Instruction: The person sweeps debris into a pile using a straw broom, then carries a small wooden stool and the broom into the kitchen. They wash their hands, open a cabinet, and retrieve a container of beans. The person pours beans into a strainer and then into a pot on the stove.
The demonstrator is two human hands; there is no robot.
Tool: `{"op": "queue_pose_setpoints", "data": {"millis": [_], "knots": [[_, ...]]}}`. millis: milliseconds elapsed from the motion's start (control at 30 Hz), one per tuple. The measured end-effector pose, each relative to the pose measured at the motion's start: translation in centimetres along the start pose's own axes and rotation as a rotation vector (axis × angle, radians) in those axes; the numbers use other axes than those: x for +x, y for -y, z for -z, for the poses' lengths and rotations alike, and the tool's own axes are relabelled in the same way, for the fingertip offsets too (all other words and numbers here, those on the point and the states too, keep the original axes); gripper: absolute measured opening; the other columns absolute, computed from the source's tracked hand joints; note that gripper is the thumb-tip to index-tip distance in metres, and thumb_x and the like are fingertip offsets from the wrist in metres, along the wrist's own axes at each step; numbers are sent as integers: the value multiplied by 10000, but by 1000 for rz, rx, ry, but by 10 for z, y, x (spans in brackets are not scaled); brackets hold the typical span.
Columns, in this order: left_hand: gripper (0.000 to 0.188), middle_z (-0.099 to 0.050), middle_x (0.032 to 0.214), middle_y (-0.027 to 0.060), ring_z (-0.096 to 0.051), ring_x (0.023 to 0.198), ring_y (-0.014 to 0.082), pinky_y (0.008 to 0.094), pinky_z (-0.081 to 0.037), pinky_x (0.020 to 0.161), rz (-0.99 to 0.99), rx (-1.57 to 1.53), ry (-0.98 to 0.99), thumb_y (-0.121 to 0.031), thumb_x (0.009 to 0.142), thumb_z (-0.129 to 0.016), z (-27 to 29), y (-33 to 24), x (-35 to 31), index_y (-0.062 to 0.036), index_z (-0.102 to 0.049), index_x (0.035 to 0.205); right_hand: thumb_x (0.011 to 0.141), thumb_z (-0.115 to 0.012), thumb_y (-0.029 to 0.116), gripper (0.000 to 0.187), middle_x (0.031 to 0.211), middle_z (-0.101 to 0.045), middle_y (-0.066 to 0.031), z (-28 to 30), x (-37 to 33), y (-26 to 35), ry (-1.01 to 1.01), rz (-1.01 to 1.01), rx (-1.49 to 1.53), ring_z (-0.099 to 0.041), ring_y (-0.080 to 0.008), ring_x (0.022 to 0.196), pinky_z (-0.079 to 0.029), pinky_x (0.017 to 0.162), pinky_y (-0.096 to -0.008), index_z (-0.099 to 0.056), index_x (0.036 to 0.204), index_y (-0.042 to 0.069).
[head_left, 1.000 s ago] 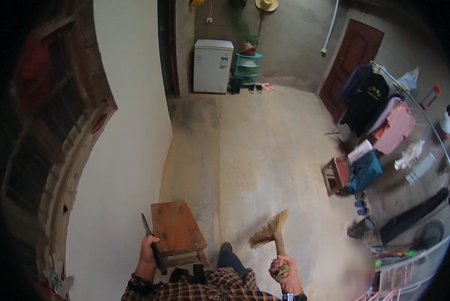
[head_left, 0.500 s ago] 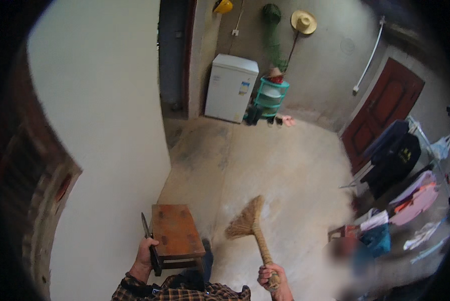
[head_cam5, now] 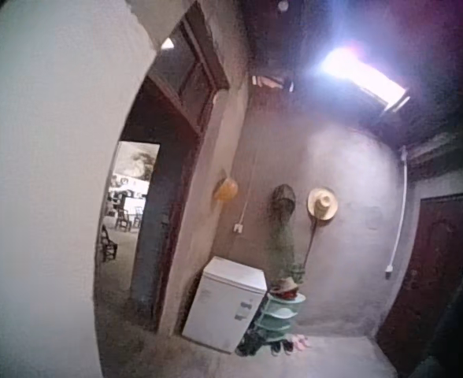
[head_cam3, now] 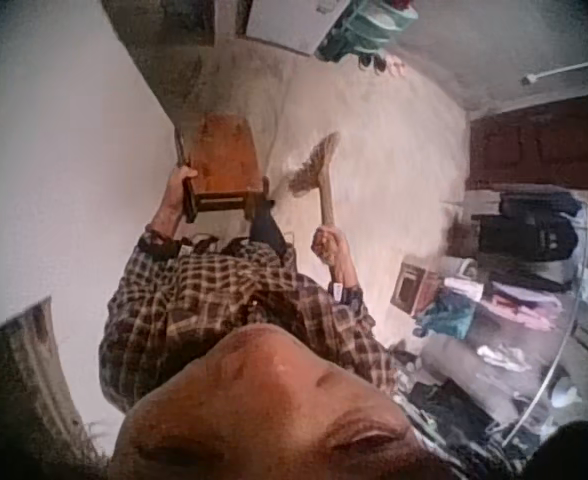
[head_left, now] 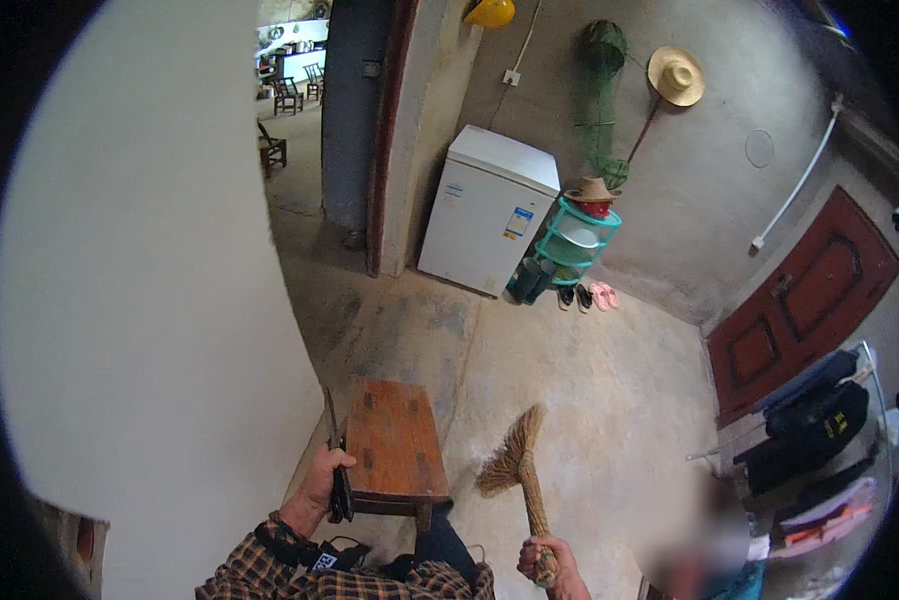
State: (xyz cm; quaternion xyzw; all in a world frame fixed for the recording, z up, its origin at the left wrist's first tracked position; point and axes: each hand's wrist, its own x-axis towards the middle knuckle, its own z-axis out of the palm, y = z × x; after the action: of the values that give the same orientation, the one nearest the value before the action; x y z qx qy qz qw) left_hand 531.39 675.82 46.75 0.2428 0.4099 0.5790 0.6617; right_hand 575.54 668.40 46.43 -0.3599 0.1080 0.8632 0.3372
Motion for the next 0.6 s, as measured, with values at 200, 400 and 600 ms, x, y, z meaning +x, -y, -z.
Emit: {"op": "queue_pose_setpoints", "data": {"millis": [200, 400, 600], "knots": [[358, -625, 1009, 59, -626, 857, 204, 352, -529, 795, -11, -91, -128, -119, 802, -579, 3, -46, 178, 20, -590, 1132, 901, -569, 179, 252, 601, -463, 6, -101, 160, 150, 14, -66, -230, -432, -133, 519, -361, 522, -287, -449, 688, 122], [350, -641, 1005, 96, -638, 852, 238, 398, -545, 726, -37, -296, -319, -135, 815, -584, 19, -121, 295, 20, -596, 1129, 882, -596, 124, 211, 635, -493, -2, -261, 320, 251, -8, -239, -492, -463, -119, 549, -381, 534, -276, -467, 717, 99], [337, -599, 1002, 84, -602, 894, 278, 434, -509, 760, -58, -175, -665, -280, 772, -692, 80, -169, 394, -53, -623, 1012, 895, -621, 121, 220, 658, -455, 14, -400, 459, 309, 150, -481, -476, -451, -109, 556, -375, 552, -261, -452, 755, 105]]}}
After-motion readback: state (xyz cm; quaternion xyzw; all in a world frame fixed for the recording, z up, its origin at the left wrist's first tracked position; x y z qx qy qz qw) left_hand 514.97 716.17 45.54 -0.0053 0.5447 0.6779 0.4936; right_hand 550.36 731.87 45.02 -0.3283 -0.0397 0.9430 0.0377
